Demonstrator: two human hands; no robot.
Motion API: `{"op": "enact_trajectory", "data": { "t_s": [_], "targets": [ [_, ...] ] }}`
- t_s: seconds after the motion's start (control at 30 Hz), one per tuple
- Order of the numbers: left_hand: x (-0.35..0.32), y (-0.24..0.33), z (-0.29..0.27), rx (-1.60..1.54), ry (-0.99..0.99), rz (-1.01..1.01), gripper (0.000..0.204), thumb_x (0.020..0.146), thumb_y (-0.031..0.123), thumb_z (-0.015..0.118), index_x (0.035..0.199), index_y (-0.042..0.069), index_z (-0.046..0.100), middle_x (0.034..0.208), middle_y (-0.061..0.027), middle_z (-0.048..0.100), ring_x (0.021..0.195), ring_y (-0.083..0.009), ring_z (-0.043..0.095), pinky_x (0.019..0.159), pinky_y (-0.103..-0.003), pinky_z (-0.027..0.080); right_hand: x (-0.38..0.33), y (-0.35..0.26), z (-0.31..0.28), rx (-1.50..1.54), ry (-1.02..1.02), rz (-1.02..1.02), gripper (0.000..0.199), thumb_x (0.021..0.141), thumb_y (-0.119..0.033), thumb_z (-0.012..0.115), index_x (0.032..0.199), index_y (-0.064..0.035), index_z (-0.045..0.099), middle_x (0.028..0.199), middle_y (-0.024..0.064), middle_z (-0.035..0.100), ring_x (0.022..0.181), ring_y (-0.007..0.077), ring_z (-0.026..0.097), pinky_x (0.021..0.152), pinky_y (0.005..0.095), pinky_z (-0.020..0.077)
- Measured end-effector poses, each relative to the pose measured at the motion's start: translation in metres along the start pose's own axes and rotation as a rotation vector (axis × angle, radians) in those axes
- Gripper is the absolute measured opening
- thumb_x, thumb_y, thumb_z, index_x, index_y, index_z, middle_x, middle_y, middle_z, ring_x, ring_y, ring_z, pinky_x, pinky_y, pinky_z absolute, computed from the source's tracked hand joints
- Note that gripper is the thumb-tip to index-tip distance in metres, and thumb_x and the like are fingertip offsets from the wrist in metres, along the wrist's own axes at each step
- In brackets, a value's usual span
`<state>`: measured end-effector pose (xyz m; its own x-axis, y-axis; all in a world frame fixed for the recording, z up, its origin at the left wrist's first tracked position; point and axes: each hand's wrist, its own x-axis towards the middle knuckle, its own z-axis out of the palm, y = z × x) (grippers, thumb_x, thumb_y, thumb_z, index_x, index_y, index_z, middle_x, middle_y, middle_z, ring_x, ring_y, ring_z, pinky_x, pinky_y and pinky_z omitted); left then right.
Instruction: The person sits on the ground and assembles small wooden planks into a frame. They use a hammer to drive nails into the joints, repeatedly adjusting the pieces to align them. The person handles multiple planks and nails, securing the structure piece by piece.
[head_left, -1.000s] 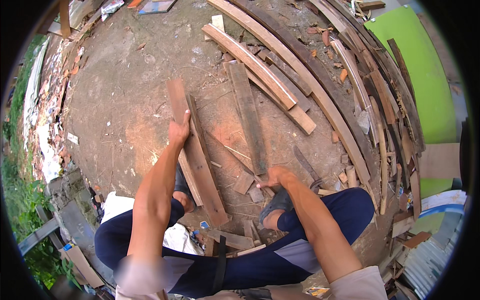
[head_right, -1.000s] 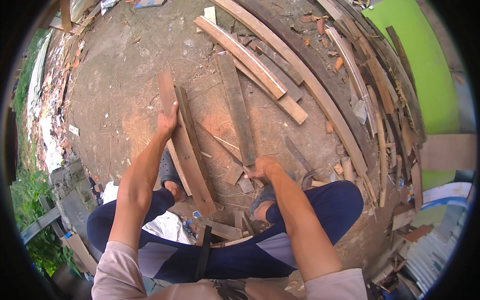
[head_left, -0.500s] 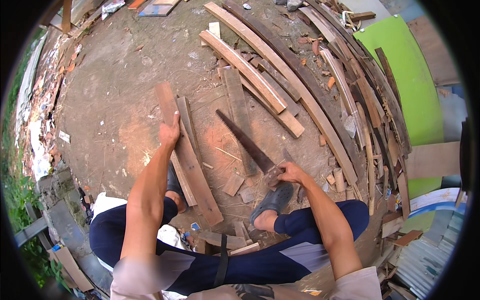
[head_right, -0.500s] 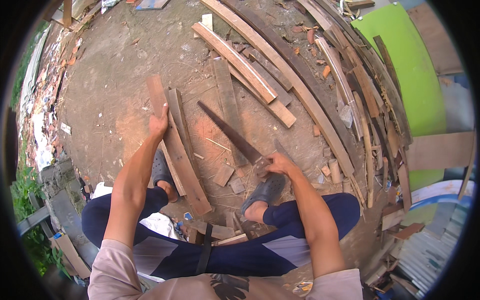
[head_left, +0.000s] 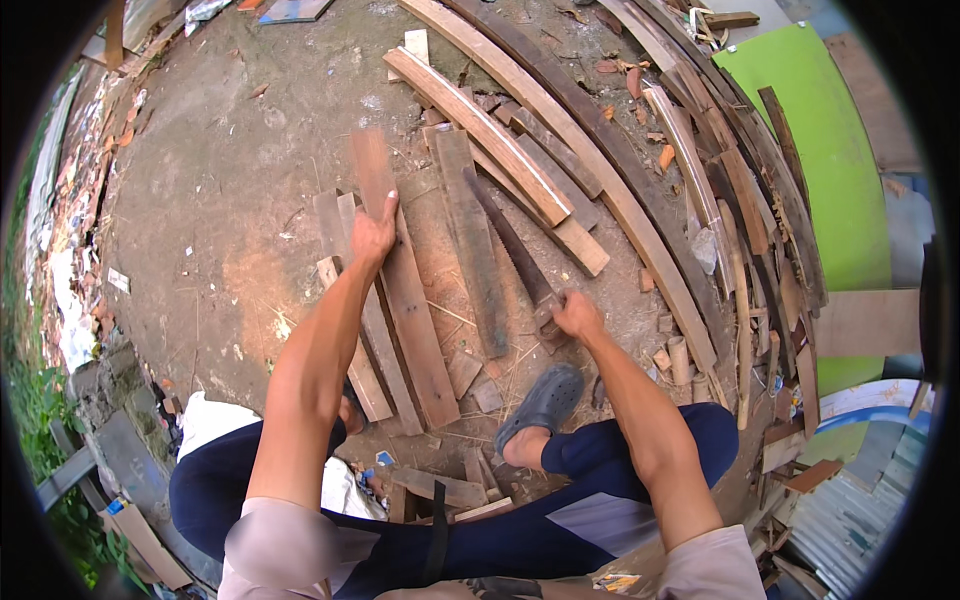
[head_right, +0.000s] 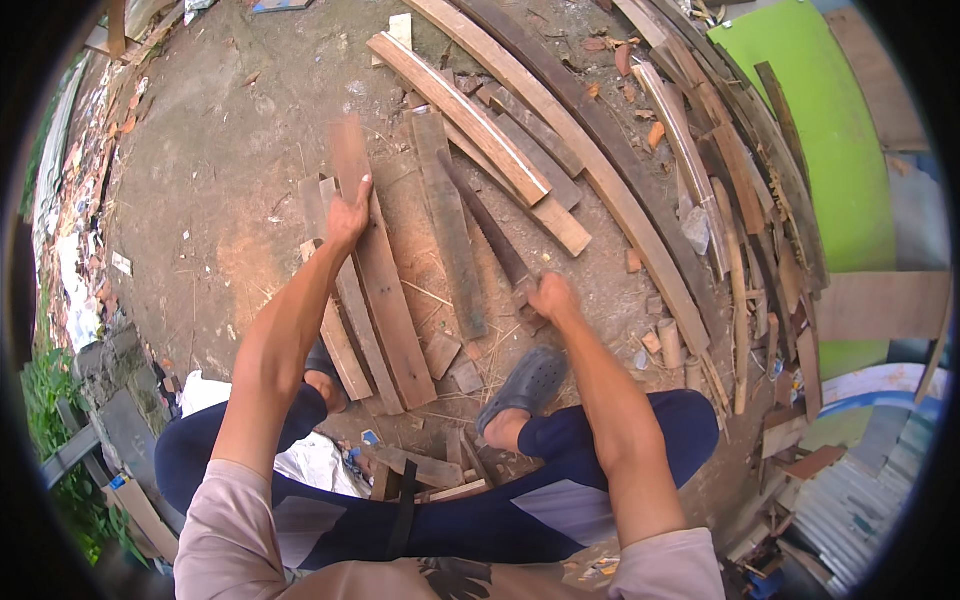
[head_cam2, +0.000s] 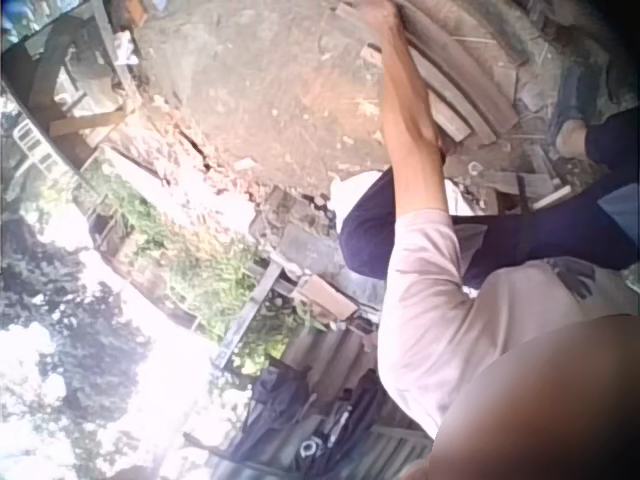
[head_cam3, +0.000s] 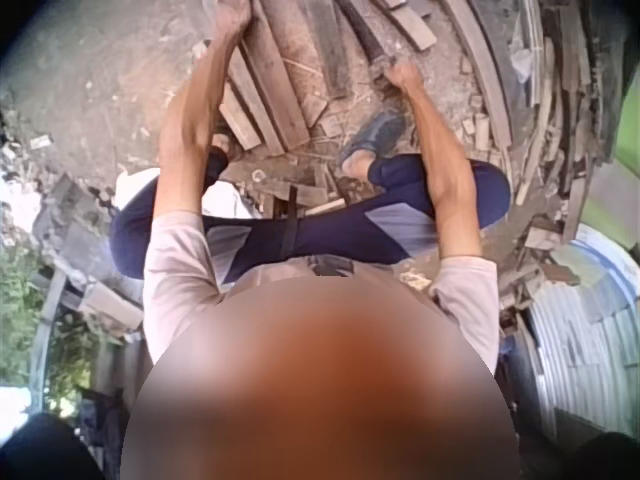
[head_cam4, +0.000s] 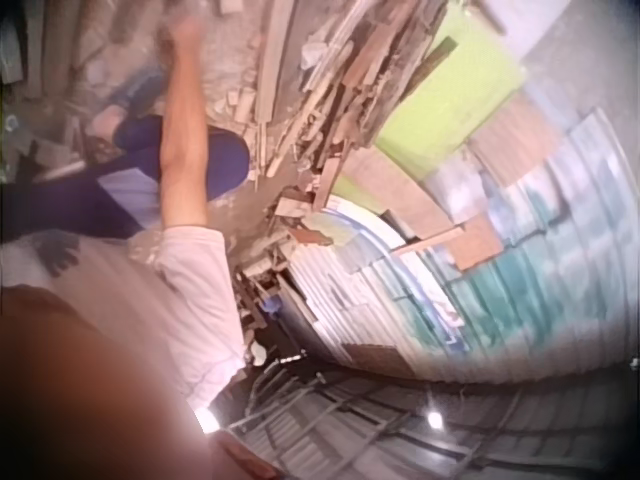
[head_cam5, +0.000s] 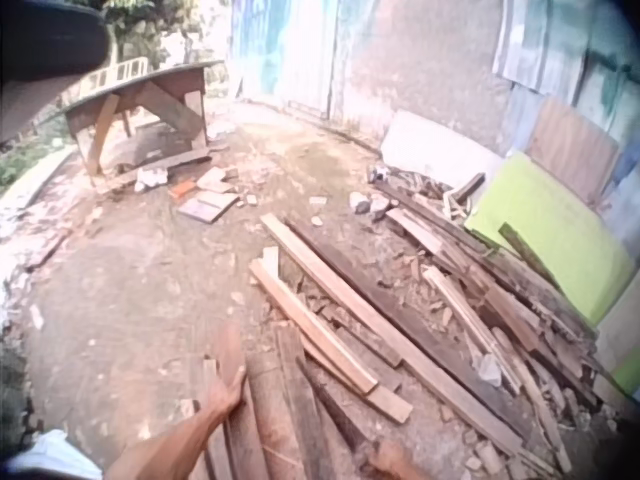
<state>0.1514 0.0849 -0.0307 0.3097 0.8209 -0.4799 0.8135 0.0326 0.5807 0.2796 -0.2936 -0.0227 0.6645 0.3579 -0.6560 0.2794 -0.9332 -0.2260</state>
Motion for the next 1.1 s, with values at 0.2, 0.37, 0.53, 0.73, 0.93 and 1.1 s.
{"op": "enact_trajectory", "data": {
  "t_s": [0.2, 0.37, 0.53, 0.73, 0.93, 1.1],
  "targets": [
    [0.049, 0.019, 0.012, -0.051, 0.058, 0.098, 0.098, 0.084, 0.073, 0.060, 0.138, -0.009, 0.050, 0.132, -0.0317, 0.059, 0.128, -0.0437, 0.055, 0.107, -0.045, 0.043, 0.065, -0.037, -0.049, 0.049, 0.381, -0.068, 0.076, 0.086, -0.031, 0.073, 0.147, -0.0025, 0.038, 0.146, 0.0261, 0.045, 0.131, 0.0420, 0.048, 0.106, 0.0495, 0.0441],
    [0.086, 0.045, 0.002, -0.107, 0.064, 0.158, 0.088, 0.089, 0.066, 0.058, 0.141, -0.004, 0.049, 0.134, -0.0291, 0.059, 0.128, -0.0432, 0.055, 0.108, -0.045, 0.042, 0.115, -0.066, -0.073, -0.026, 0.381, -0.127, 0.086, 0.085, -0.033, 0.075, 0.152, -0.0026, 0.031, 0.146, 0.0268, 0.045, 0.134, 0.0423, 0.046, 0.110, 0.0484, 0.0409],
    [0.071, 0.032, -0.012, 0.416, -0.070, 0.412, 0.072, 0.094, 0.049, 0.058, 0.144, -0.002, 0.046, 0.127, -0.0321, 0.062, 0.120, -0.0445, 0.060, 0.104, -0.048, 0.047, 0.132, -0.080, -0.071, -0.056, 0.229, -0.120, 0.083, 0.083, -0.035, 0.078, 0.146, -0.0019, 0.035, 0.139, 0.0276, 0.050, 0.133, 0.0417, 0.047, 0.109, 0.0485, 0.0425],
    [-0.018, -0.024, 0.010, 0.707, -0.348, 0.415, 0.070, 0.098, 0.041, 0.057, 0.153, 0.006, 0.033, 0.160, -0.0283, 0.023, 0.136, -0.0440, 0.046, 0.116, -0.045, 0.039, 0.130, -0.087, -0.067, -0.193, 0.287, -0.118, 0.071, 0.079, -0.037, 0.081, 0.128, 0.0014, 0.046, 0.124, 0.0272, 0.059, 0.118, 0.0425, 0.058, 0.099, 0.0511, 0.0485],
    [-0.111, -0.075, 0.014, 0.774, -0.340, 0.590, 0.070, 0.095, 0.044, 0.058, 0.152, 0.008, 0.038, 0.160, -0.0207, 0.031, 0.148, -0.0361, 0.029, 0.121, -0.046, 0.027, 0.096, -0.103, -0.086, -0.158, 0.215, -0.152, 0.074, 0.077, -0.034, 0.080, 0.133, 0.0008, 0.047, 0.126, 0.0263, 0.060, 0.121, 0.0391, 0.058, 0.099, 0.0482, 0.0502],
    [-0.155, -0.070, 0.016, 0.362, -0.549, 0.215, 0.078, 0.090, 0.054, 0.063, 0.146, 0.001, 0.046, 0.141, -0.0281, 0.053, 0.131, -0.0410, 0.053, 0.110, -0.045, 0.042, 0.057, -0.119, -0.121, -0.216, 0.223, -0.110, 0.074, 0.077, -0.031, 0.078, 0.135, 0.0028, 0.046, 0.130, 0.0263, 0.058, 0.122, 0.0378, 0.058, 0.100, 0.0464, 0.0503]
  ]
}}
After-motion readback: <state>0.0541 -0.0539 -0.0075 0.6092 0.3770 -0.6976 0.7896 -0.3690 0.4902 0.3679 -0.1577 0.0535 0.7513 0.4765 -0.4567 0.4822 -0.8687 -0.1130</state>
